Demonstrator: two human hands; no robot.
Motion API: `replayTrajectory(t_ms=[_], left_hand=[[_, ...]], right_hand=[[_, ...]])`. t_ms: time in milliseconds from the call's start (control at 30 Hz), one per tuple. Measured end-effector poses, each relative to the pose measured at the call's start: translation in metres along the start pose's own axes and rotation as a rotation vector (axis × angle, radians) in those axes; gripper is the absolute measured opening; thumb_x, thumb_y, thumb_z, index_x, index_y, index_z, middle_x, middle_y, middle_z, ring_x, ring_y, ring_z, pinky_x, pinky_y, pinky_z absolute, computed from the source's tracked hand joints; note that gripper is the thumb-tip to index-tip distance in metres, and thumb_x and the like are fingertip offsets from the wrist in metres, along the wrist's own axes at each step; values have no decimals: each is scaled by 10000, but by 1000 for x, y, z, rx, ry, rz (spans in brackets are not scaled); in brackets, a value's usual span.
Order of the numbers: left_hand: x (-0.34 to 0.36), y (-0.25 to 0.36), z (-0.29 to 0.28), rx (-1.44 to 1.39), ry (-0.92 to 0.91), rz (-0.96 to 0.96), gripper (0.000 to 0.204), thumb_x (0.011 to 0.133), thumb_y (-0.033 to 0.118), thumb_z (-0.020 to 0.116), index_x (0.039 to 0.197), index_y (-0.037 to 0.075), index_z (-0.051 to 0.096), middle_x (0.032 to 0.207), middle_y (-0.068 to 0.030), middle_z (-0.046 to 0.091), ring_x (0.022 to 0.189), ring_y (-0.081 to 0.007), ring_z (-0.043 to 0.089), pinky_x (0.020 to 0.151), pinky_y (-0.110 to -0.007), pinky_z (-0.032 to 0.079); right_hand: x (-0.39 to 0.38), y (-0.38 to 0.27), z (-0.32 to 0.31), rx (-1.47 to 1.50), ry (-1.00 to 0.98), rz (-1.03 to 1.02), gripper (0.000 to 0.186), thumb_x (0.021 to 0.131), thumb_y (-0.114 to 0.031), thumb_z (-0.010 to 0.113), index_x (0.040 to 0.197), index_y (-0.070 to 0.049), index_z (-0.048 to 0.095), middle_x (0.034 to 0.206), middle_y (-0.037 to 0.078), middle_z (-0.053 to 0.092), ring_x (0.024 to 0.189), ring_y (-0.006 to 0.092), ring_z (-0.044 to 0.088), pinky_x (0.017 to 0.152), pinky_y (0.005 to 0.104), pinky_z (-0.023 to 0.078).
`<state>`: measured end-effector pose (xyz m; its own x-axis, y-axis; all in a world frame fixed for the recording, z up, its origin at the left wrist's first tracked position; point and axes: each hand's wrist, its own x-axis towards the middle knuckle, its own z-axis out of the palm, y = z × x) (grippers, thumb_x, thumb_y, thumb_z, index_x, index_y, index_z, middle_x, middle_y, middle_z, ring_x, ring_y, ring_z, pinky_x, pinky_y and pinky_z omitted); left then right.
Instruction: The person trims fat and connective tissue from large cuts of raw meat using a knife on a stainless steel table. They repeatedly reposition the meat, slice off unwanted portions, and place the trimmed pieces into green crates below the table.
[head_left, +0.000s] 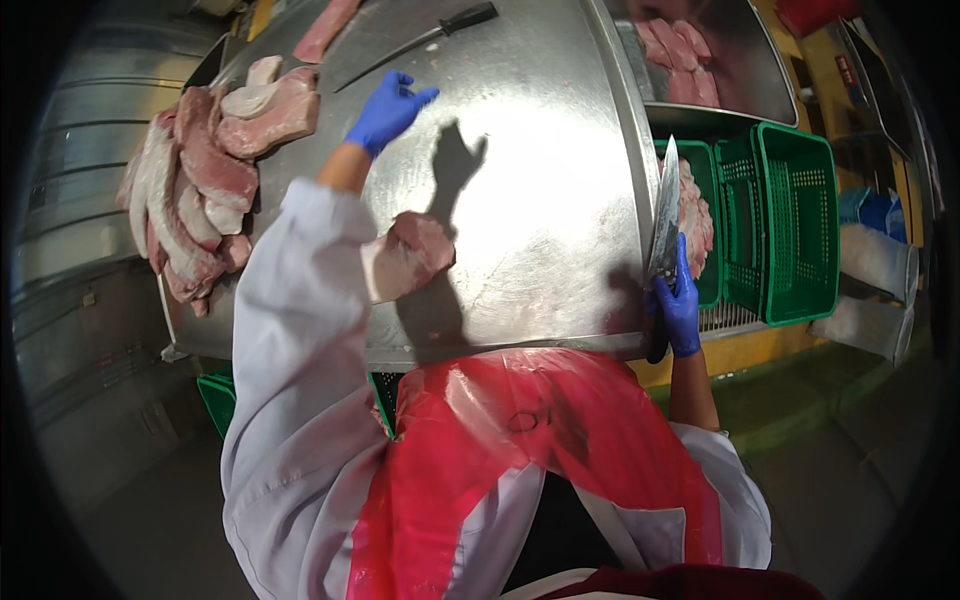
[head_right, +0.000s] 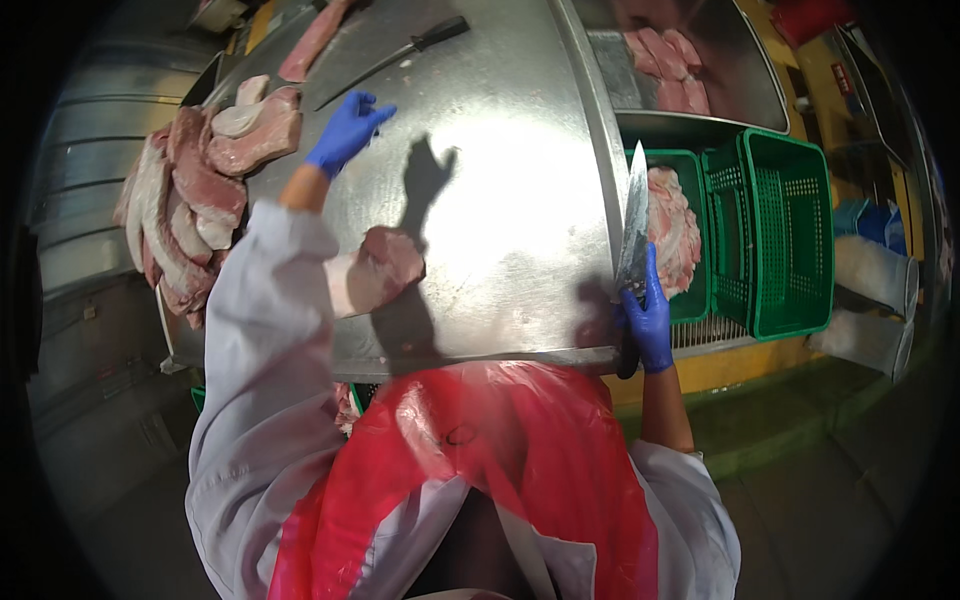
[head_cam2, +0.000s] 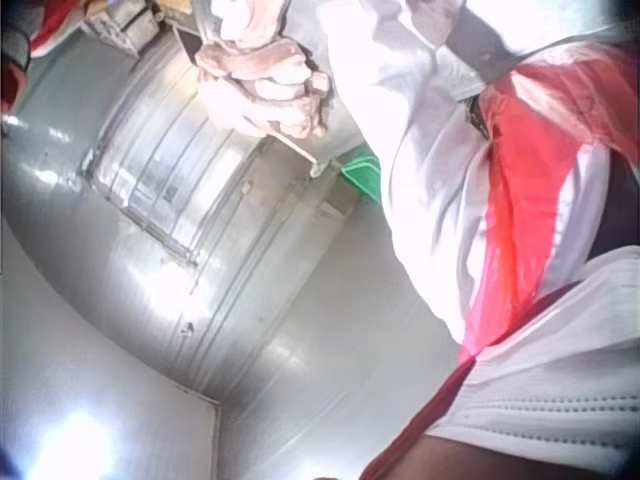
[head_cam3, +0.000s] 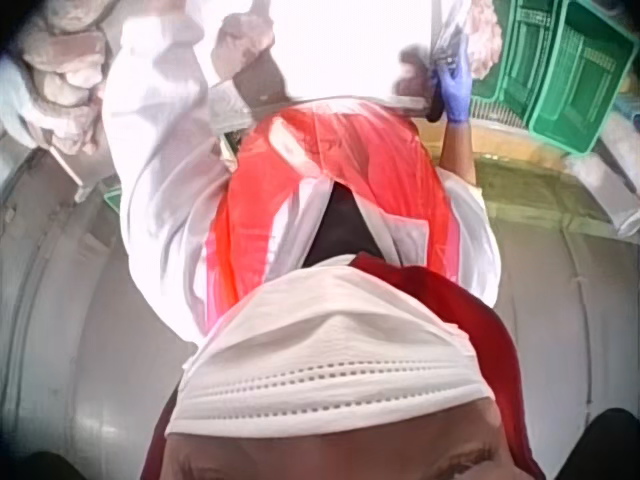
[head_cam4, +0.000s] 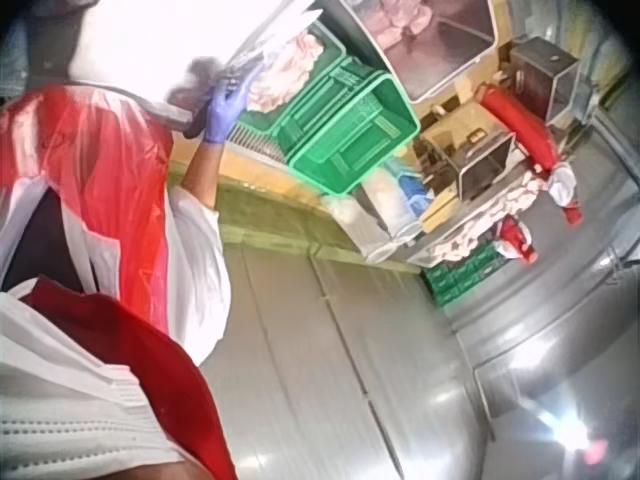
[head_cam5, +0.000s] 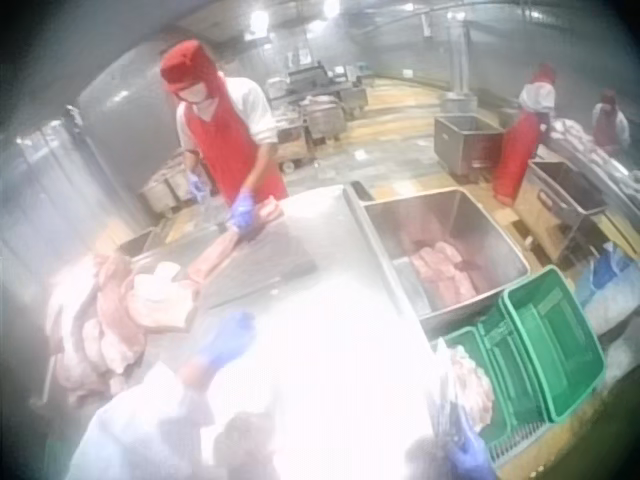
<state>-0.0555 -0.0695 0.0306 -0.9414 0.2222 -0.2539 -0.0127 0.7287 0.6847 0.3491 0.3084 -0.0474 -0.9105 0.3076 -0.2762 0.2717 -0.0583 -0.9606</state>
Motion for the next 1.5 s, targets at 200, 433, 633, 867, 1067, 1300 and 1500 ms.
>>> replayTrajectory(t_ms=[200, 433, 633, 867, 1067, 1300, 1500], left_hand=[[163, 12, 113, 232, 192, -46, 1083, 841, 551, 740, 1593, -29, 220, 1438, -323, 541, 1333, -437, 549, 1091, -438, 461], [262, 4, 122, 81, 114, -320, 984, 903, 714, 490, 1544, -22, 372, 1478, -312, 511, 1378, -426, 512, 1147, -456, 397], [68, -15, 205, -136, 222, -95, 461, 902, 467, 600, 948, 8, 600, 858, -199, 683, 834, -365, 689, 837, -438, 526], [-210, -24, 184, -248, -149, 13, 541, 915, 137, 606, 1313, 14, 261, 949, -249, 645, 831, -397, 677, 765, -466, 534], [-301, -41, 158, -43, -387, 75, 332, 992, 264, 583, 1150, -16, 502, 905, -285, 685, 842, -481, 674, 759, -537, 529], [-349, -32, 128, 115, -371, 112, 336, 978, 276, 589, 1110, -23, 513, 907, -310, 670, 839, -507, 656, 766, -578, 515], [-368, -22, 89, -169, -439, -80, 309, 1021, 264, 575, 1104, -31, 536, 815, -197, 649, 626, -312, 656, 585, -441, 520]], right_hand=[[-7, -4, -2, -101, 54, 190, 839, 921, 74, 545, 1658, -109, 186, 1326, 67, 570, 924, 90, 571, 771, 242, 504], [-28, -9, 4, -112, 129, 297, 852, 922, 73, 560, 1657, -185, 216, 753, 11, 614, 614, 71, 525, 593, 263, 498], [-15, -7, 23, -70, 212, 252, 815, 949, 62, 570, 1650, -167, 222, 841, 46, 647, 639, 91, 575, 569, 259, 501], [2, -24, 45, -80, -140, 203, 848, 950, 14, 580, 1662, -176, 160, 886, 44, 622, 635, 83, 545, 559, 243, 482], [-49, -62, 48, -492, -631, 331, 894, 908, 10, 616, 1656, -271, 216, 821, 33, 616, 635, 85, 524, 576, 272, 478], [-19, -42, 111, -765, -599, -72, 784, 961, -136, 577, 1644, -290, 225, 944, 211, 702, 822, 349, 676, 784, 456, 544], [63, -53, 172, -664, -301, -359, 752, 974, -153, 595, 1630, -211, 234, 870, 248, 695, 745, 389, 701, 724, 468, 556]])
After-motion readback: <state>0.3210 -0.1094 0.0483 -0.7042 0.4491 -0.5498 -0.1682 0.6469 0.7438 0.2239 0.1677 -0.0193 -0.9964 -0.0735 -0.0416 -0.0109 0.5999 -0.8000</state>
